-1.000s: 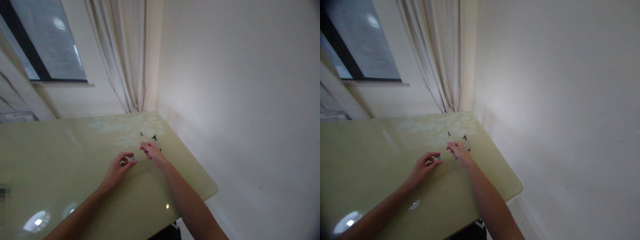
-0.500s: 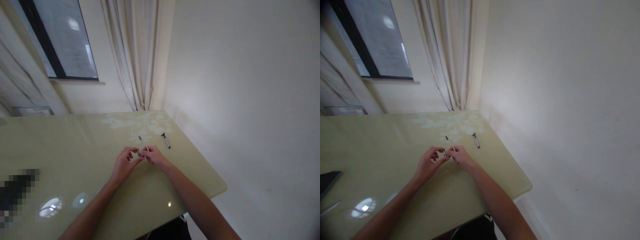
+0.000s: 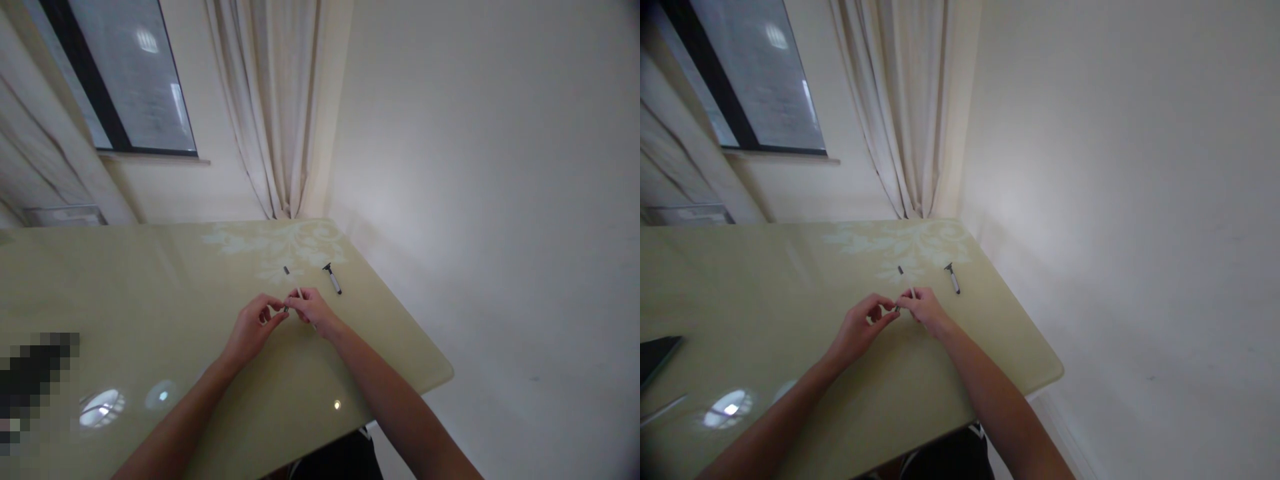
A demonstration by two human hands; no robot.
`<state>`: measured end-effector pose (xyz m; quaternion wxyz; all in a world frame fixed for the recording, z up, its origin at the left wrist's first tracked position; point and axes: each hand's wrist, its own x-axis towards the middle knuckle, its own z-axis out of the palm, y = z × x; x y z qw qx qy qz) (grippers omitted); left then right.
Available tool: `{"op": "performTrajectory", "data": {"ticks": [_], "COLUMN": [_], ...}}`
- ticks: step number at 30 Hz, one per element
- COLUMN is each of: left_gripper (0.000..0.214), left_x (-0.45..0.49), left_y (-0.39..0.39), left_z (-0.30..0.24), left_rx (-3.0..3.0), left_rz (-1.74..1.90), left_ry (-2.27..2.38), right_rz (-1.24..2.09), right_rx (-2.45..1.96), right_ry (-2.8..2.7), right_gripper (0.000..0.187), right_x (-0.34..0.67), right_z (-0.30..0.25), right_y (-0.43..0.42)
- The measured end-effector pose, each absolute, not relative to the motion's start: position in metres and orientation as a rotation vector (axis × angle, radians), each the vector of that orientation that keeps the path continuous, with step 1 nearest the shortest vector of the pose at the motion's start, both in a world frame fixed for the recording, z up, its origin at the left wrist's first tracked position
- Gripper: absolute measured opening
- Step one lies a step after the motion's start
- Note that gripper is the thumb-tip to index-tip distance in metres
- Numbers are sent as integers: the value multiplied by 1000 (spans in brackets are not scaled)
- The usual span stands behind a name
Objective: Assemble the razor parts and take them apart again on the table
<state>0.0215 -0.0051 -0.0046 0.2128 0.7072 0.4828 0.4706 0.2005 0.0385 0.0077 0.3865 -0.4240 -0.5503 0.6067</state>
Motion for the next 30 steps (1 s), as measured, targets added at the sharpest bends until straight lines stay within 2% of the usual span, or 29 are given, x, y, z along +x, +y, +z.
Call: {"op": "performTrajectory", "data": {"ticks": [5, 13, 16, 21, 30], "left_gripper": [37, 35, 33, 38, 39], "left_x": [20, 20, 17, 5, 1], "left_y": [-2, -3, -1, 9, 10], "left_z": [-8, -10, -11, -11, -10], "left_rx": [1953, 1965, 1883, 1679, 1661], "left_rz": [1316, 1221, 1270, 1387, 1407], "left_ry": [1243, 1177, 1217, 1283, 1296], "right_rz": [1555, 1540, 1401, 911, 971], "right_rx": [-1043, -1046, -1036, -1054, -976], "right_ry": [-1478, -1577, -1706, -2010, -2212], "right_gripper": [27, 29, 34, 46, 44], "right_x": [200, 200, 203, 217, 218], "right_z": [8, 4, 4, 14, 16], "right_y": [37, 38, 40, 42, 38]}}
